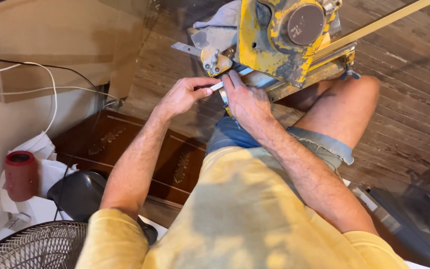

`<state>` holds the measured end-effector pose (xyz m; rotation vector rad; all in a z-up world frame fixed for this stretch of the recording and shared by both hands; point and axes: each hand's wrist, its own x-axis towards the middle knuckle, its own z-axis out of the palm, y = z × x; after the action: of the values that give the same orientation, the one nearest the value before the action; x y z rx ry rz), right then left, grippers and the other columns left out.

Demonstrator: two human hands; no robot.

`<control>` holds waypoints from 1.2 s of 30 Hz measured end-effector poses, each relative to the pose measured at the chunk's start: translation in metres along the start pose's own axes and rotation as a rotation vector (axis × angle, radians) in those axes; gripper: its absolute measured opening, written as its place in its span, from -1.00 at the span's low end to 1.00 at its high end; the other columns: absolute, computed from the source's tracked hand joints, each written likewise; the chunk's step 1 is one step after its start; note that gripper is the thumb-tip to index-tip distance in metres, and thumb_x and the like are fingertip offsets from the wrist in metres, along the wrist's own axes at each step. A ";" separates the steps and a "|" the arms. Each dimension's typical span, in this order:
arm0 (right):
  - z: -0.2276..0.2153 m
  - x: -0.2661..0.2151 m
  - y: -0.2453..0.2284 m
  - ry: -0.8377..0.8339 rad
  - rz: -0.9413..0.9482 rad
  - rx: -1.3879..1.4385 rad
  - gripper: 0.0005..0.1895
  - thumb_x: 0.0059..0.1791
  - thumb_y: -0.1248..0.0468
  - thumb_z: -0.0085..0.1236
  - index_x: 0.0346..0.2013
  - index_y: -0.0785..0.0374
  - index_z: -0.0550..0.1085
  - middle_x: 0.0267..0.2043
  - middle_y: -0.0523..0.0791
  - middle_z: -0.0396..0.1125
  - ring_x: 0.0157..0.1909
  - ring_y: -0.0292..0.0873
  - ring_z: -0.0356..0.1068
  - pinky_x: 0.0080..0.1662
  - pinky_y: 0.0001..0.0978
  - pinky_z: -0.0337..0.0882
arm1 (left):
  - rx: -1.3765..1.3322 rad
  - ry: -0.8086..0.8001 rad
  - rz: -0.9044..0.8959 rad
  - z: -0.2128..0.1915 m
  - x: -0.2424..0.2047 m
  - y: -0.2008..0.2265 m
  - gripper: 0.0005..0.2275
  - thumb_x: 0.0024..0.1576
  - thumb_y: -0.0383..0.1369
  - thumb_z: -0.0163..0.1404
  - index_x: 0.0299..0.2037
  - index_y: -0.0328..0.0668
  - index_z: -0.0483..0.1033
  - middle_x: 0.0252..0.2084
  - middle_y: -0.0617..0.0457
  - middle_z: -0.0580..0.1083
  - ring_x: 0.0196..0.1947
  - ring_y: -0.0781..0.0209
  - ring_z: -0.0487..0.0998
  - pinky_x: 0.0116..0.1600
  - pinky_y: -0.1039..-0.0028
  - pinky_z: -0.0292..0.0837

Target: Measuring and cutting small wooden strips using a manual miter trimmer and a tape measure.

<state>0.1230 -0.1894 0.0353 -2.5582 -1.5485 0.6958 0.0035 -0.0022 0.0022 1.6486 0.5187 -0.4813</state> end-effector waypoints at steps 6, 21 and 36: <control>-0.011 -0.001 0.000 -0.098 0.009 0.066 -0.61 0.10 0.35 -0.19 0.23 0.13 0.30 0.35 0.05 0.19 -0.30 0.09 0.59 -0.20 -0.03 0.64 | 0.012 0.003 0.031 0.001 -0.001 -0.001 -0.69 0.22 -0.29 0.07 0.17 0.18 0.59 0.19 0.00 0.54 0.25 -0.15 0.47 0.29 0.07 0.36; -0.027 -0.002 -0.005 -0.059 -0.015 0.010 -0.65 0.12 0.36 -0.12 0.22 0.13 0.34 0.31 0.05 0.23 -0.27 0.06 0.60 -0.19 -0.02 0.63 | 0.019 0.015 0.010 0.002 0.000 -0.004 -0.70 0.22 -0.25 0.08 0.16 0.32 0.60 0.04 0.00 0.61 0.08 -0.13 0.58 0.17 0.10 0.44; -0.033 -0.004 -0.005 -0.059 0.001 0.018 -0.65 0.12 0.34 -0.14 0.22 0.13 0.33 0.32 0.05 0.23 -0.26 0.07 0.60 -0.20 -0.05 0.64 | 0.008 0.022 -0.014 0.007 0.010 -0.019 -0.70 0.20 -0.25 0.11 0.15 0.33 0.61 -0.14 0.06 0.64 -0.13 0.18 0.60 0.06 0.29 0.51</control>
<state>0.1309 -0.1844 0.0678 -2.5486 -1.5505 0.7885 0.0007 -0.0066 -0.0198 1.6608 0.5451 -0.4770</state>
